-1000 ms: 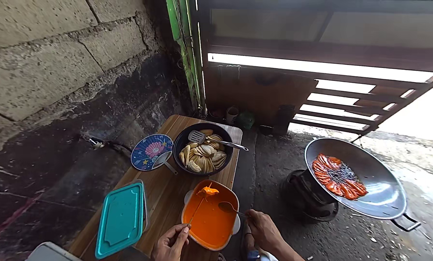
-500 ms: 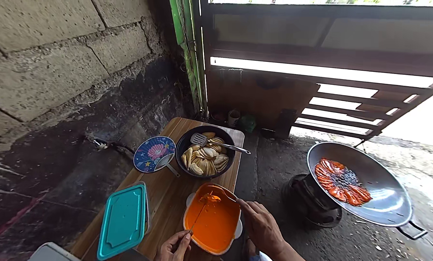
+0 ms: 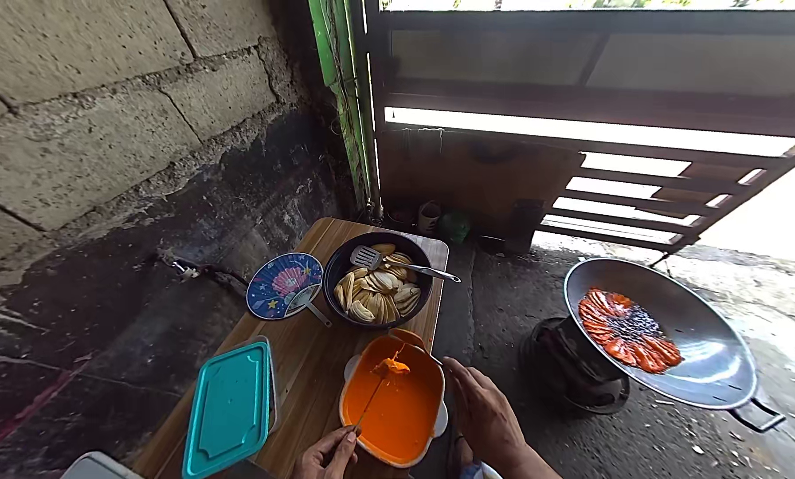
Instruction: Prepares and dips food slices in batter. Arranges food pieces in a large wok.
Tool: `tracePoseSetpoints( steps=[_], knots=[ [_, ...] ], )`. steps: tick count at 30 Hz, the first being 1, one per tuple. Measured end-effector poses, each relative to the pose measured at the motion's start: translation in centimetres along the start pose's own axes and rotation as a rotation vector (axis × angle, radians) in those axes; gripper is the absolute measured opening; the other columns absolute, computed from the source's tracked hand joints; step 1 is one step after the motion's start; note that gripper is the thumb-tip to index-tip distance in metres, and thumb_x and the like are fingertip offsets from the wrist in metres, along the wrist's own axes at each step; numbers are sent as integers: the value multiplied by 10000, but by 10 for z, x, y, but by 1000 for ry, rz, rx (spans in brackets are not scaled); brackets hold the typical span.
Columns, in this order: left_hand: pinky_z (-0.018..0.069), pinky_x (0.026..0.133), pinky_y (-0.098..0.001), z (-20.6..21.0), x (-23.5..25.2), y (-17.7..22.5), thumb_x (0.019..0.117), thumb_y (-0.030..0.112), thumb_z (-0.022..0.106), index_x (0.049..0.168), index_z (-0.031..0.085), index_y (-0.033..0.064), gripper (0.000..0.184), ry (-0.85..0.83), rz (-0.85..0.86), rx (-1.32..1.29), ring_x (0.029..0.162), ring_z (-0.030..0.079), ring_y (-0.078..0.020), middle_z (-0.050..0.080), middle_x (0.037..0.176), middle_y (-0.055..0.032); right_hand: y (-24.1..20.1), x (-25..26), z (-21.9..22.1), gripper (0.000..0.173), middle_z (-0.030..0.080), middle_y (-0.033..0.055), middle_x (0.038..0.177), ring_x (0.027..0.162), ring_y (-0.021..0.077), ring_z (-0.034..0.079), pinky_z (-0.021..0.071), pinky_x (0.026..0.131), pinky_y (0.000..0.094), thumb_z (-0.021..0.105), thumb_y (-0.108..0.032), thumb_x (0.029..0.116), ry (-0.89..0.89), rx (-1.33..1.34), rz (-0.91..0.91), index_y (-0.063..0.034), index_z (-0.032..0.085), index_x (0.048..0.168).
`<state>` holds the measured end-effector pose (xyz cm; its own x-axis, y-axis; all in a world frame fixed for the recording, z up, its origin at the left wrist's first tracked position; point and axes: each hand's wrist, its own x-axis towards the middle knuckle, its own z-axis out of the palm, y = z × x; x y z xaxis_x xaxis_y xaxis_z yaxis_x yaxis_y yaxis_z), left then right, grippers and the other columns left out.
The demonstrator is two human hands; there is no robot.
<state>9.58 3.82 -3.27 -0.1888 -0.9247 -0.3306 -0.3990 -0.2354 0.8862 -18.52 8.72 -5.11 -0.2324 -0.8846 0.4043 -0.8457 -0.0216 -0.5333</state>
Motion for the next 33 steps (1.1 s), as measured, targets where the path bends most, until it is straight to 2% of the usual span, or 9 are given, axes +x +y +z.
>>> tracePoseSetpoints(
  steps=[4, 7, 9, 11, 18, 21, 25, 31, 33],
  knots=[
    [503, 615, -217, -2, 2, 0, 1018, 136, 590, 1109, 759, 22, 223, -3, 5, -31, 638, 610, -25, 732, 822, 6, 11, -4, -5, 367, 760, 113, 974, 832, 276, 739, 605, 787, 499, 540, -195, 1008, -203, 66, 337, -84, 668, 1333],
    [493, 597, -212, -4, 2, 2, 1016, 133, 594, 1106, 760, 23, 219, 4, 16, -41, 619, 596, -22, 729, 813, 11, 24, -1, -8, 356, 750, 127, 1005, 929, 293, 734, 573, 865, 506, 506, -245, 1026, -511, 32, 582, -109, 645, 1325],
    [483, 589, -212, -4, 2, 4, 1013, 128, 597, 1101, 762, 24, 214, 13, 22, -48, 610, 585, -20, 725, 802, 15, 32, -1, -6, 335, 746, 132, 1056, 1012, 304, 722, 553, 903, 526, 502, -272, 1030, -670, -3, 652, -115, 664, 1276],
    [486, 593, -209, -5, 1, 7, 1013, 120, 596, 1100, 764, 26, 211, 19, 22, -47, 616, 591, -19, 727, 806, 15, 37, -4, -1, 325, 744, 138, 1088, 1051, 317, 713, 543, 919, 551, 520, -289, 1021, -757, -17, 678, -120, 681, 1247],
    [492, 591, -200, -6, -5, 16, 1006, 113, 607, 1087, 770, 29, 201, 21, 34, -39, 618, 602, -15, 739, 817, 13, 38, -1, 1, 319, 741, 133, 1057, 1026, 307, 710, 536, 906, 549, 525, -292, 1013, -809, 3, 666, -118, 688, 1225],
    [486, 588, -198, -6, -8, 21, 1006, 108, 606, 1087, 772, 32, 199, 4, 20, -35, 611, 593, -10, 734, 806, 22, 42, 7, -1, 337, 741, 118, 1049, 1031, 291, 702, 513, 931, 556, 506, -341, 1039, -844, 10, 643, -114, 696, 1199],
    [485, 584, -200, -1, -11, 27, 1007, 122, 606, 1091, 775, 44, 205, -30, 19, 4, 610, 596, -9, 733, 799, 28, 53, 16, -3, 364, 730, 125, 1001, 978, 297, 702, 518, 902, 559, 499, -384, 1050, -875, 57, 611, -97, 706, 1138],
    [507, 614, -235, 30, -19, 47, 1009, 145, 606, 1107, 782, 73, 214, -89, 11, 110, 634, 614, -31, 742, 822, 24, 73, 19, -26, 321, 738, 84, 933, 871, 234, 715, 555, 838, 494, 534, -353, 1030, -850, 192, 627, -105, 721, 1107],
    [505, 617, -233, 49, -21, 57, 1009, 155, 606, 1108, 782, 78, 217, -105, 13, 139, 632, 608, -25, 740, 822, 28, 86, 16, -42, 313, 744, 69, 934, 851, 207, 717, 562, 834, 459, 545, -345, 1032, -827, 247, 620, -109, 718, 1141]
  ],
)
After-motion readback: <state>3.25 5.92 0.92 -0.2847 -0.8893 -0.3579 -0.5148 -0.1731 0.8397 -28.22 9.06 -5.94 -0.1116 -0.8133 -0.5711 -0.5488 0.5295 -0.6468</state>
